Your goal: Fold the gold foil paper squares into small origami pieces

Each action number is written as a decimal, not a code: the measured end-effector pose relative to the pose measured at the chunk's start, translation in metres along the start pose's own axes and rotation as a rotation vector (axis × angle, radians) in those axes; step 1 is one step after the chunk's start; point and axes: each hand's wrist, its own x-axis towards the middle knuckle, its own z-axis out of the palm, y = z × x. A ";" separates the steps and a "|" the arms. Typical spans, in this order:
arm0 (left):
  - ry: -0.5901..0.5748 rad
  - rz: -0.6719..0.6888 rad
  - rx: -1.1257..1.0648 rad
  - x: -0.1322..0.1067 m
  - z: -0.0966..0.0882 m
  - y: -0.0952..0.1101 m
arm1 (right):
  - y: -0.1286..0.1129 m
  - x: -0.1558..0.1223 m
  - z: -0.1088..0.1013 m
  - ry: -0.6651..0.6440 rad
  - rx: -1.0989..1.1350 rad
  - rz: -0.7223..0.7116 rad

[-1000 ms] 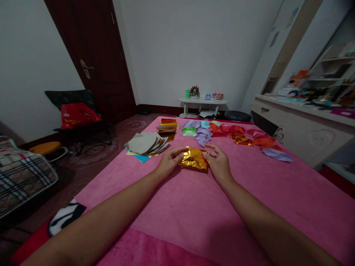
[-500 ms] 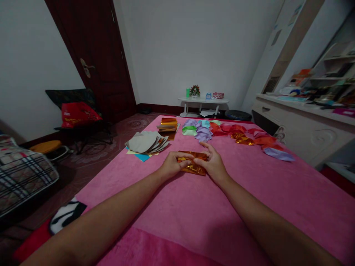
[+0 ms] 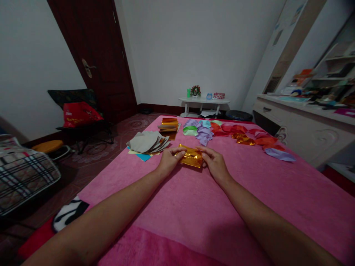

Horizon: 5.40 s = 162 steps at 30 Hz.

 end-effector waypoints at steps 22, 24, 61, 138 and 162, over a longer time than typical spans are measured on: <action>-0.046 0.230 0.239 -0.009 0.004 0.016 | -0.003 0.000 0.003 0.062 -0.066 -0.104; -0.059 0.250 0.273 -0.011 0.006 0.019 | -0.011 0.000 0.004 0.138 -0.183 -0.215; 0.018 0.071 0.252 -0.002 0.005 0.004 | 0.002 0.009 -0.009 -0.037 -0.049 0.111; 0.033 0.080 -0.080 0.003 -0.006 0.003 | 0.006 0.002 -0.008 -0.057 -0.093 -0.202; -0.220 -0.013 -0.028 -0.005 -0.002 0.011 | -0.001 0.003 -0.012 -0.009 0.147 0.016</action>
